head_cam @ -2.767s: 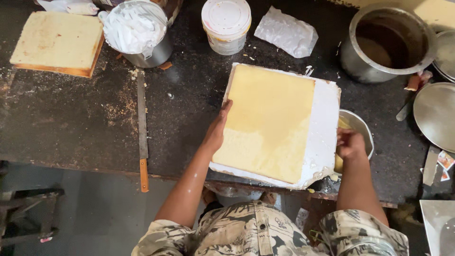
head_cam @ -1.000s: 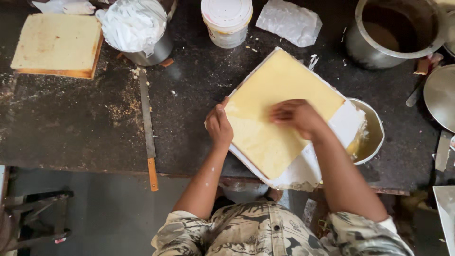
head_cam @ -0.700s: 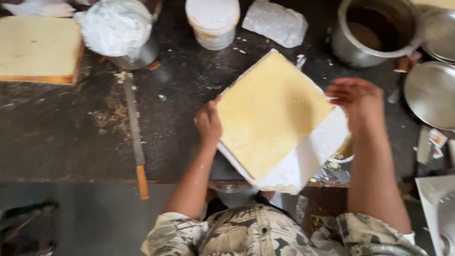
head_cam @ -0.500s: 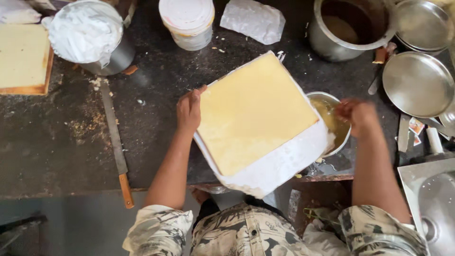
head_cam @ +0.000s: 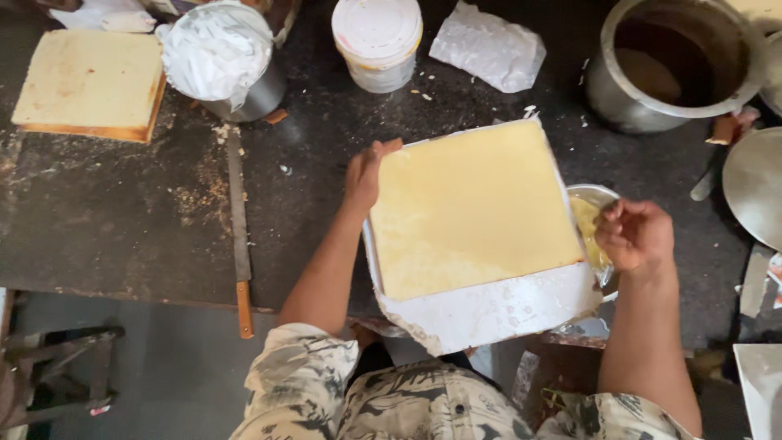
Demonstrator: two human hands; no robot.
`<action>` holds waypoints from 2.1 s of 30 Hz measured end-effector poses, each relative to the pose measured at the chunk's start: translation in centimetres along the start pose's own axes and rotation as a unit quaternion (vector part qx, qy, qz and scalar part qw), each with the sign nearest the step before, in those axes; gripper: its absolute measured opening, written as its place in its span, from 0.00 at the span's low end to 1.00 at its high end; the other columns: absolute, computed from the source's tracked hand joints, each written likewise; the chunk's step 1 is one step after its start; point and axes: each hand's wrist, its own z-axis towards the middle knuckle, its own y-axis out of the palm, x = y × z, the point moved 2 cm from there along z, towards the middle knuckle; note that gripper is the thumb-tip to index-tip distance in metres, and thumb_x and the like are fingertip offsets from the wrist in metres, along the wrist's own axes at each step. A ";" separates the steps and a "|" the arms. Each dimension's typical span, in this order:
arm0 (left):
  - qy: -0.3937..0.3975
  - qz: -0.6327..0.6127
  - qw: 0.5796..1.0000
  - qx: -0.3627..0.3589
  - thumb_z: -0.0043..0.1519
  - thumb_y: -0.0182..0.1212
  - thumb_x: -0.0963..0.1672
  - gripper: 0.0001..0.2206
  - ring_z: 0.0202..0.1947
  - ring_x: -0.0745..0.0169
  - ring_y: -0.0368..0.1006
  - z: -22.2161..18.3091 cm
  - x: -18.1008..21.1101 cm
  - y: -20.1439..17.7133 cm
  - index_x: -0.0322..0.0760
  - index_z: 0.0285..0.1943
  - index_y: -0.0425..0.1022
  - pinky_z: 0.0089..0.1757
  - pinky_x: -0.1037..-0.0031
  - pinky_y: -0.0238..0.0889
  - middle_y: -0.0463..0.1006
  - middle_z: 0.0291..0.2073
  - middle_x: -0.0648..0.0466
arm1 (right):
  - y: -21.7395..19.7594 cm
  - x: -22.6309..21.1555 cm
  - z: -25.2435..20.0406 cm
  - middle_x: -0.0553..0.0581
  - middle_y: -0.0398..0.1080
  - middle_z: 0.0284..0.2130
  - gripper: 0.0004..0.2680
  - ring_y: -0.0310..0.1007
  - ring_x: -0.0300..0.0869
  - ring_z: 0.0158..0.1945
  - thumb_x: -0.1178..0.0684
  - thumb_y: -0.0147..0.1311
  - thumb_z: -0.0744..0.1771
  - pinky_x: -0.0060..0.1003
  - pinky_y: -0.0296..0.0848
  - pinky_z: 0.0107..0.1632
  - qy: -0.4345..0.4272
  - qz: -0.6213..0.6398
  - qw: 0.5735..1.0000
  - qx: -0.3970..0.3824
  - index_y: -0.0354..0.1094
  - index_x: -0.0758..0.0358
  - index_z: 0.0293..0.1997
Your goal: The person prepares a large rectangular cake by placing a layer of sponge on a board, applying a clear liquid, spreading a thick white cream over the surface using a spatula, and then drizzling and spreading a yellow glaze on top.
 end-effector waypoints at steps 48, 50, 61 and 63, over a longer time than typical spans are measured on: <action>0.016 0.106 0.994 0.025 0.74 0.26 0.56 0.32 0.80 0.52 0.39 -2.1 -4.0 2.0 0.33 0.80 0.49 0.72 0.67 0.31 0.46 0.80 0.45 | 27.3 9.3 1.4 0.67 0.75 0.40 0.10 0.79 0.51 0.42 0.59 0.41 0.70 0.43 0.80 0.50 -0.041 -0.366 0.928 -0.050 0.70 0.73 0.49; 0.007 0.117 0.993 0.020 0.73 0.25 0.57 0.32 0.80 0.52 0.39 -1.8 -3.3 2.1 0.34 0.80 0.49 0.72 0.67 0.32 0.47 0.80 0.46 | 23.3 5.1 0.5 0.67 0.77 0.39 0.13 0.80 0.51 0.40 0.59 0.37 0.69 0.43 0.82 0.47 -0.133 -0.374 0.917 0.027 0.72 0.73 0.49; 0.039 0.020 0.999 -0.014 0.75 0.31 0.54 0.30 0.81 0.51 0.38 -7.4 -1.0 1.1 0.29 0.80 0.47 0.72 0.68 0.31 0.46 0.81 0.42 | -5.3 2.6 5.4 0.71 0.71 0.32 0.14 0.72 0.55 0.31 0.50 0.46 0.72 0.45 0.67 0.29 0.014 -0.722 0.627 0.293 0.71 0.75 0.41; 0.030 0.042 0.999 -0.006 0.75 0.32 0.53 0.31 0.81 0.51 0.39 -7.6 -0.2 1.2 0.28 0.80 0.47 0.72 0.68 0.32 0.46 0.80 0.42 | -5.8 4.0 6.2 0.64 0.70 0.30 0.11 0.70 0.49 0.28 0.50 0.45 0.70 0.42 0.69 0.27 0.045 -0.540 0.777 0.321 0.70 0.70 0.38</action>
